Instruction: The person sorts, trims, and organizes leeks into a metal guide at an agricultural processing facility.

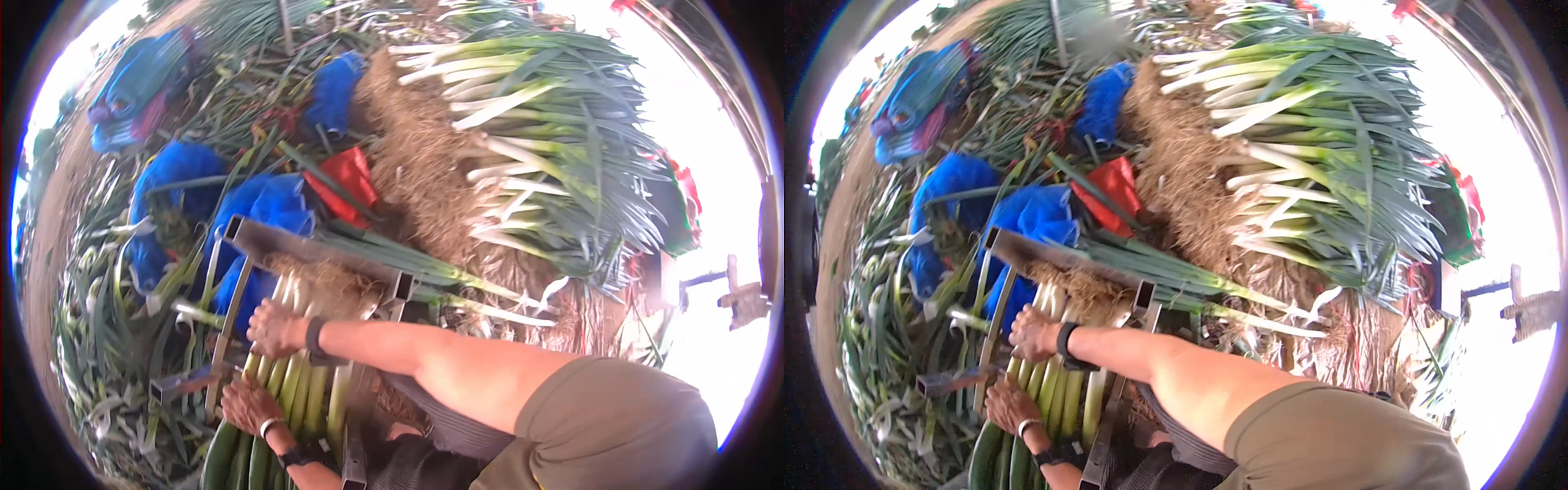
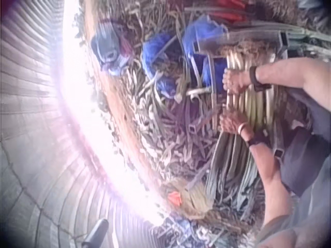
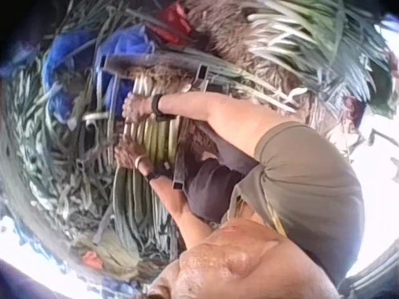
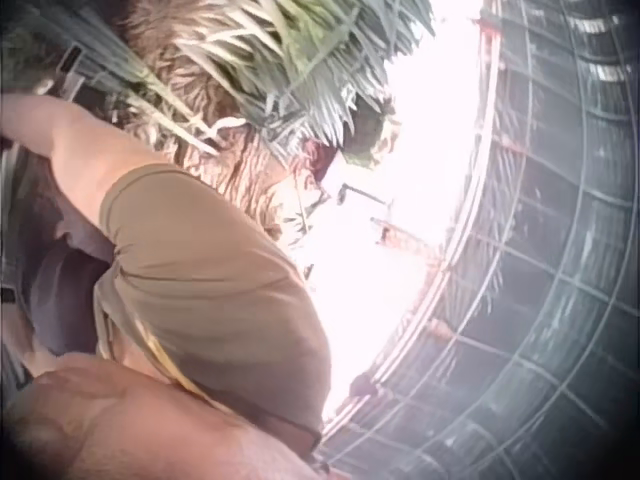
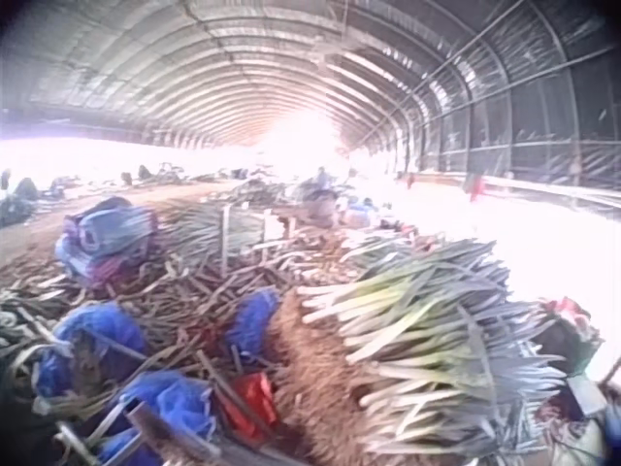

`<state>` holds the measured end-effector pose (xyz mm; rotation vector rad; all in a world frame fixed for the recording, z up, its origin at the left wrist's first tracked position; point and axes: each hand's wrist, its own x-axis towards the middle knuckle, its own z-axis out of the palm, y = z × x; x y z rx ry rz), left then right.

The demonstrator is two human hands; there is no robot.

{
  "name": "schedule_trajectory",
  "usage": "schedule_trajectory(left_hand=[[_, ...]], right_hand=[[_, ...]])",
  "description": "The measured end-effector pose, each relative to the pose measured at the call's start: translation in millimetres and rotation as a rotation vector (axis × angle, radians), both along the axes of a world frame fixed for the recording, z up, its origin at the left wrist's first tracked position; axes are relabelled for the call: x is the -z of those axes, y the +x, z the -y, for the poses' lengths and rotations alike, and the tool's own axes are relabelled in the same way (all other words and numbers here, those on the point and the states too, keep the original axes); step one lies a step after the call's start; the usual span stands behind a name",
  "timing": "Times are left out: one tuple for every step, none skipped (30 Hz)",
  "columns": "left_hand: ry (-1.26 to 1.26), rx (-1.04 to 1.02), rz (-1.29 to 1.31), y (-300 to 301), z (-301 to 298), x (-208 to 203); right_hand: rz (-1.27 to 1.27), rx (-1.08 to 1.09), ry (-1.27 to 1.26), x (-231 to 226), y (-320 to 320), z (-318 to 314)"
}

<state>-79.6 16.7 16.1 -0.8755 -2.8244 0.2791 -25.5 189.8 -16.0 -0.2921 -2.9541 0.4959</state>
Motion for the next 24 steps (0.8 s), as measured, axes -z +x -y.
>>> schedule_trajectory(left_hand=[[0.021,0.012,0.022,-3,5,5],[0.041,0.027,0.045,-5,6,10],[0.032,0.010,0.044,-5,6,16],[0.024,-0.007,0.041,-3,4,16],[0.022,-0.022,0.035,-1,-1,15],[0.027,-0.013,0.013,2,-6,13],[0.025,-0.009,-0.008,6,-8,12],[0.024,-0.003,-0.030,8,-10,12],[0.061,0.021,-0.075,10,-10,19],[0.061,0.006,-0.074,5,-4,20],[0.063,-0.005,-0.066,1,1,19],[0.064,-0.008,-0.055,1,4,19],[0.053,-0.005,-0.051,0,3,20],[0.049,0.040,-0.087,2,0,17],[0.042,0.073,-0.129,2,1,12],[0.027,0.092,-0.181,-2,6,8],[0.040,0.101,-0.217,-3,9,8],[0.016,0.084,-0.206,-3,9,7],[0.000,0.080,-0.186,0,5,5],[-0.016,0.078,-0.165,3,0,4],[0.029,0.116,-0.193,7,-5,2],[0.075,0.155,-0.217,11,-9,0],[0.114,0.185,-0.246,12,-10,0],[0.106,0.185,-0.252,13,-10,1]], right_hand=[[0.074,-0.012,-0.021,-6,-3,1],[0.124,-0.011,-0.047,-8,-2,0],[0.143,-0.024,-0.068,-10,1,-4],[0.159,-0.036,-0.089,-12,2,-7],[0.153,-0.041,-0.093,-11,4,-8],[0.148,-0.046,-0.097,-11,5,-12],[0.220,-0.048,-0.151,-15,5,-17],[0.166,-0.062,-0.197,-19,8,-22],[0.102,-0.020,-0.276,-24,12,-26],[0.040,-0.002,-0.354,-48,13,-22],[-0.080,-0.014,-0.369,-80,19,-22],[-0.198,-0.019,-0.383,-110,34,-29],[-0.500,0.032,-0.347,-126,53,-47],[-0.802,0.078,-0.302,-143,75,-69],[-0.791,0.199,-0.297,-170,103,-96],[-0.980,0.278,-0.167,-187,126,-124],[-0.918,0.610,0.039,-176,146,-156],[-1.029,0.794,-0.050,-167,169,-188],[-0.983,1.053,-0.050,-147,208,-226],[-0.908,1.313,-0.072,-128,249,-262],[-0.823,1.542,-0.126,-109,288,-297],[-0.908,1.781,-0.330,-94,325,-325],[-0.968,1.868,-0.401,-84,348,-344],[-1.026,1.956,-0.472,-76,372,-357]])
